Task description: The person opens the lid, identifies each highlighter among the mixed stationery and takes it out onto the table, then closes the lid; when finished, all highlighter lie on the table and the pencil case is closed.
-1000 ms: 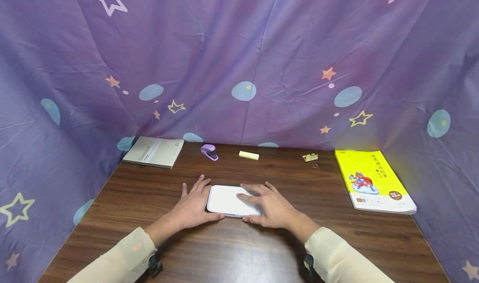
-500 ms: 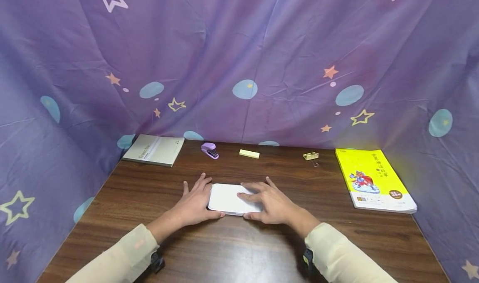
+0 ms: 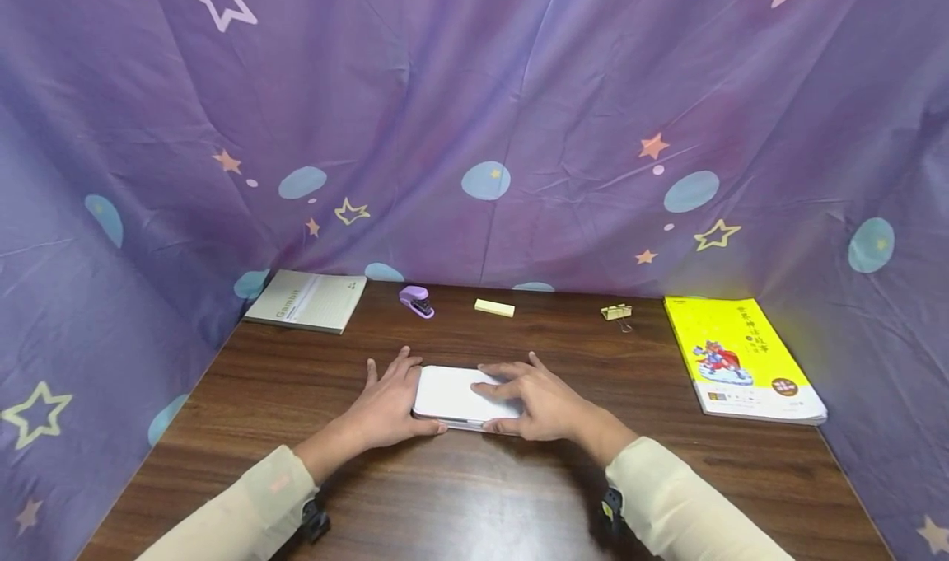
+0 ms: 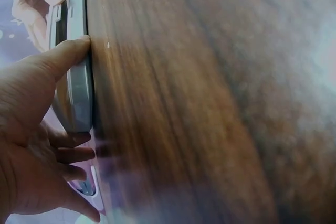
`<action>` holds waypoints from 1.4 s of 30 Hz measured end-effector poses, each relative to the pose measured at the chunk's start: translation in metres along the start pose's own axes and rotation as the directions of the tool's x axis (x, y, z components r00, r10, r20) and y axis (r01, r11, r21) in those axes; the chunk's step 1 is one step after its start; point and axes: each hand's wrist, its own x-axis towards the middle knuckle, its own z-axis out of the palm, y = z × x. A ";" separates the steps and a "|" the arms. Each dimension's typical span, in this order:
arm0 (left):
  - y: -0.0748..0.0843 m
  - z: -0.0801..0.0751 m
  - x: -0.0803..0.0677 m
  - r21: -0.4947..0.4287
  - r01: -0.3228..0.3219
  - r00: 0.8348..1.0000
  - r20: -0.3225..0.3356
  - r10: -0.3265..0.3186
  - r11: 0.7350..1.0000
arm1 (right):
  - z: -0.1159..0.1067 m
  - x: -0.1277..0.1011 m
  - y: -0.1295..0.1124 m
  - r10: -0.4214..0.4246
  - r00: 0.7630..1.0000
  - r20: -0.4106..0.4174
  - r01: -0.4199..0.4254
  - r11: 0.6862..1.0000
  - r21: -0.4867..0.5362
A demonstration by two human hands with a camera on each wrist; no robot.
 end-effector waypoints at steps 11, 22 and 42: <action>-0.004 0.002 0.005 -0.029 0.016 1.000 0.004 -0.016 0.999 | -0.013 0.005 0.001 0.039 0.995 0.092 -0.045 0.997 0.063; -0.007 0.003 0.009 -0.150 -0.013 1.000 -0.011 0.011 0.989 | -0.026 0.008 0.004 0.059 0.985 0.160 -0.090 0.976 0.197; -0.008 0.003 0.007 -0.173 -0.042 0.998 -0.051 0.033 0.984 | -0.033 0.026 0.005 0.034 0.912 -0.408 0.038 0.985 0.166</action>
